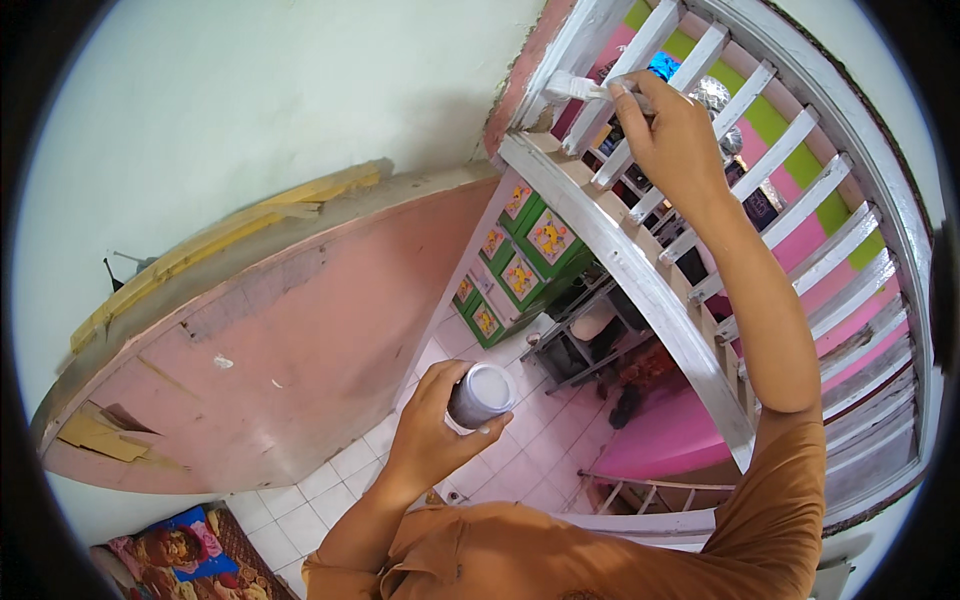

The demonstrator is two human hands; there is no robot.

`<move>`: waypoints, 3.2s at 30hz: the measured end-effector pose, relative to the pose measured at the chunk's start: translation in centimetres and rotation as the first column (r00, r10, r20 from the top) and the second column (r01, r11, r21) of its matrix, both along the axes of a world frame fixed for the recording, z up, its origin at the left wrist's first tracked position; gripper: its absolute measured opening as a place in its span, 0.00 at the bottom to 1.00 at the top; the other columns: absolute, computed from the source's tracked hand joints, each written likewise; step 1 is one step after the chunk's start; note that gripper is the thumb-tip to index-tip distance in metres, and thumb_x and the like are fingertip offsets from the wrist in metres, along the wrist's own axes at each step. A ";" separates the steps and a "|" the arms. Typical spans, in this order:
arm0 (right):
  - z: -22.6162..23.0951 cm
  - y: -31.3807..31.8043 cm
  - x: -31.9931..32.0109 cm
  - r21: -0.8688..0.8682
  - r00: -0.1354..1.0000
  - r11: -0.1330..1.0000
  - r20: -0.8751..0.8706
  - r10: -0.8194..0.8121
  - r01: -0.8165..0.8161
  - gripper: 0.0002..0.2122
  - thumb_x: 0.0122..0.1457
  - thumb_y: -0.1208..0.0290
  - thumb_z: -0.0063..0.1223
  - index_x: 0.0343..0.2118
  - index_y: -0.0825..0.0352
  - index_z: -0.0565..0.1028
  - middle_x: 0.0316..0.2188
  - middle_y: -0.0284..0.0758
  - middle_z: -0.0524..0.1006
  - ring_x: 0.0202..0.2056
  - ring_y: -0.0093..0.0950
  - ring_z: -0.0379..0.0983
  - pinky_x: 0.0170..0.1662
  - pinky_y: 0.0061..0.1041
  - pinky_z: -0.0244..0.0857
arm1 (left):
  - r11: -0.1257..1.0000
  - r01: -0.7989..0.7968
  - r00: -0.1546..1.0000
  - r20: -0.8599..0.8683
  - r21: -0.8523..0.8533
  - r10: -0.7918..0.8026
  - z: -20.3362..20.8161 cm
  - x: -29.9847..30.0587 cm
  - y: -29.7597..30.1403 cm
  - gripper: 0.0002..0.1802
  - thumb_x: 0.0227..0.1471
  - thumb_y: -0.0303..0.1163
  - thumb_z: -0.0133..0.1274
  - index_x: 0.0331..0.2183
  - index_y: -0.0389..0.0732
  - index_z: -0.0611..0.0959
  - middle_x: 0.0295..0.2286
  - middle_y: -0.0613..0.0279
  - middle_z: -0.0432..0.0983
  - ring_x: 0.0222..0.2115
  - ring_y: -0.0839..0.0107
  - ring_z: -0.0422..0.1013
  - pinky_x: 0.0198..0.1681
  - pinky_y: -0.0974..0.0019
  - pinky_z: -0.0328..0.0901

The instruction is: The person paints a wooden railing by repeatedly dipping a paintbrush into a paint container and applying paint onto the wooden beams.

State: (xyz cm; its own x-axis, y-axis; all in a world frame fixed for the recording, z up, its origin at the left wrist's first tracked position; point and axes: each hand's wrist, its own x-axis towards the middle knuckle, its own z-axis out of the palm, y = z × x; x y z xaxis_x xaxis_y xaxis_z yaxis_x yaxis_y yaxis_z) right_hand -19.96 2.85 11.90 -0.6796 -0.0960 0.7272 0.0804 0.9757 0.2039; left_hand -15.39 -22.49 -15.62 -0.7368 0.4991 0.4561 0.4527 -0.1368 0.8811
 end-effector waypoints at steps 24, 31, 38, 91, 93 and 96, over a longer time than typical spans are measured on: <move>-3.2 -1.2 7.5 -0.596 0.675 0.795 0.541 0.503 -0.115 0.12 0.65 0.63 0.57 0.38 0.69 0.81 0.22 0.25 0.72 0.22 0.13 0.62 0.24 0.19 0.54 | 0.991 -0.046 0.989 -0.131 0.127 0.063 2.7 -5.8 4.1 0.30 0.44 0.26 0.72 0.50 0.35 0.78 0.43 0.56 0.77 0.45 0.67 0.75 0.52 0.62 0.69; -2.9 -2.0 6.5 -0.597 0.644 0.803 0.613 0.458 -0.002 0.13 0.66 0.62 0.57 0.38 0.70 0.80 0.22 0.28 0.71 0.24 0.15 0.62 0.26 0.22 0.56 | 0.985 -0.019 0.993 -0.114 0.170 0.039 3.6 -6.4 4.9 0.29 0.43 0.32 0.72 0.47 0.36 0.80 0.43 0.54 0.76 0.44 0.61 0.74 0.50 0.60 0.69; -2.7 -0.9 5.5 -0.500 0.705 0.853 0.550 0.448 -0.152 0.14 0.65 0.59 0.58 0.37 0.68 0.80 0.18 0.27 0.69 0.21 0.16 0.60 0.24 0.24 0.55 | 0.989 -0.031 0.983 -0.173 0.147 0.056 3.8 -7.8 5.0 0.29 0.45 0.30 0.72 0.48 0.35 0.79 0.42 0.58 0.77 0.44 0.68 0.75 0.51 0.64 0.69; -0.7 2.4 -7.5 0.399 0.998 0.915 -0.048 -0.038 0.054 0.09 0.65 0.64 0.51 0.40 0.64 0.76 0.33 0.41 0.81 0.33 0.45 0.80 0.36 0.44 0.74 | 0.955 -0.193 0.955 -0.180 0.224 0.235 9.1 -10.0 5.0 0.32 0.46 0.36 0.72 0.49 0.31 0.78 0.42 0.52 0.79 0.43 0.66 0.76 0.50 0.62 0.70; 1.0 2.2 -7.5 0.417 0.994 0.906 -0.105 -0.036 0.077 0.09 0.65 0.64 0.51 0.40 0.64 0.76 0.33 0.41 0.81 0.32 0.45 0.80 0.35 0.44 0.74 | 0.952 -0.198 0.961 -0.145 0.233 0.235 7.5 -8.4 4.3 0.30 0.45 0.37 0.71 0.47 0.33 0.78 0.41 0.50 0.78 0.43 0.59 0.75 0.48 0.59 0.70; 1.1 1.1 -7.7 0.434 0.985 0.896 -0.170 -0.022 0.095 0.08 0.66 0.65 0.49 0.38 0.64 0.75 0.31 0.42 0.81 0.31 0.45 0.80 0.33 0.45 0.73 | 0.957 -0.192 0.966 -0.133 0.216 0.224 5.7 -6.1 2.5 0.27 0.46 0.36 0.70 0.46 0.36 0.77 0.41 0.50 0.75 0.41 0.52 0.75 0.46 0.55 0.69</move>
State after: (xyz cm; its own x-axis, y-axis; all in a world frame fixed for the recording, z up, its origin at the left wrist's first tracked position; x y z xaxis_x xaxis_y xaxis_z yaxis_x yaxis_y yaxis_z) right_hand -27.70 3.90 13.04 -0.5748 -0.3932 0.7176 0.2013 0.7821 0.5898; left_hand -21.49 -19.98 -9.90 -0.7274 0.2297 0.6467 0.6179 -0.1906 0.7628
